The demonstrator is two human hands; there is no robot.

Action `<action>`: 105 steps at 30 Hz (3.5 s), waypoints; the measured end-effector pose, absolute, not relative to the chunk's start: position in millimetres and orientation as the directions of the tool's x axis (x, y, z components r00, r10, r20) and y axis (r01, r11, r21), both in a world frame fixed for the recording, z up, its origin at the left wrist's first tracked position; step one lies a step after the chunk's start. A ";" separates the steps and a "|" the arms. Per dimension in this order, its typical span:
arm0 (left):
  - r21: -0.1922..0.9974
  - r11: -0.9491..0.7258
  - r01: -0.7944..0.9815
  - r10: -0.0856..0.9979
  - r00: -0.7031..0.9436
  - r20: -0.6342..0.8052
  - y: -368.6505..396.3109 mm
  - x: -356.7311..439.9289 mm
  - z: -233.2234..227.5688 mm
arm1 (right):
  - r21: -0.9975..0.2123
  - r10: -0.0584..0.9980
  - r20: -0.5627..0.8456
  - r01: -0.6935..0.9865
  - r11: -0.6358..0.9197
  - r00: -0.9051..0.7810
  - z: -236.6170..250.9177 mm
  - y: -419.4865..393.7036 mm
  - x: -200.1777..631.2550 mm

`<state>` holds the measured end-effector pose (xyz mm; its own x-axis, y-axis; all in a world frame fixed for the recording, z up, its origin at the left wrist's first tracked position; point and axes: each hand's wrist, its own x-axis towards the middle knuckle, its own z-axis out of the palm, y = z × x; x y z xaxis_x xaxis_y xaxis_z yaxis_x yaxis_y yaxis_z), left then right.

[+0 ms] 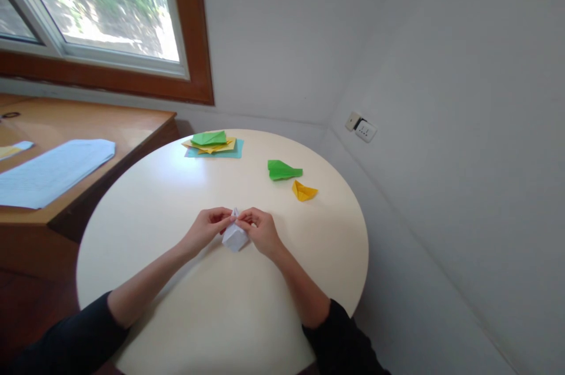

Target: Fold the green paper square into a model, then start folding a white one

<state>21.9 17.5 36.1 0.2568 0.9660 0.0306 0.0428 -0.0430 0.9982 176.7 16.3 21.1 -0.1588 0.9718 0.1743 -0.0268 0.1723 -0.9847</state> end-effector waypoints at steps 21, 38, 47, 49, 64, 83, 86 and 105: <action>0.999 0.004 -0.035 0.996 0.086 -0.001 18.9 25.9 30.9 | -0.981 0.945 0.181 0.019 0.193 -0.271 15.8 10.2 182.6; 0.998 -0.063 0.019 0.953 0.297 0.054 14.3 24.6 34.0 | -0.976 0.979 0.202 -0.092 0.198 -0.032 4.9 20.0 180.5; 0.997 -0.039 -0.064 0.982 0.182 0.050 15.5 24.1 22.7 | -0.964 0.966 0.252 -0.073 0.256 0.059 8.3 16.7 178.3; 0.997 -0.041 -0.068 0.988 0.145 0.050 14.9 24.6 22.4 | -0.969 0.969 0.238 -0.056 0.242 0.067 8.7 16.1 178.6; 0.990 -0.063 -0.129 0.982 0.166 0.084 14.1 23.9 26.8 | -0.983 0.991 0.126 -0.139 0.117 -0.056 1.6 18.5 179.2; 0.996 -0.018 -0.090 0.995 0.095 0.027 31.6 30.5 27.8 | -0.982 0.989 0.056 -0.171 0.079 0.136 18.0 47.4 197.6; 0.994 -0.049 -0.099 0.995 0.084 0.057 45.2 33.8 25.9 | -0.966 0.974 -0.069 -0.259 -0.012 0.215 30.4 68.6 212.4; 0.976 -0.179 -0.125 0.973 0.127 0.195 45.9 27.5 16.1 | -0.971 0.972 0.229 -0.078 0.225 -0.054 9.4 34.7 192.6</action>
<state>27.5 45.9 16.1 0.1272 0.9725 0.1949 -0.1251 -0.1792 0.9758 192.6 34.7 9.4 -0.0536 0.9718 0.2295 -0.0775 0.2251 -0.9713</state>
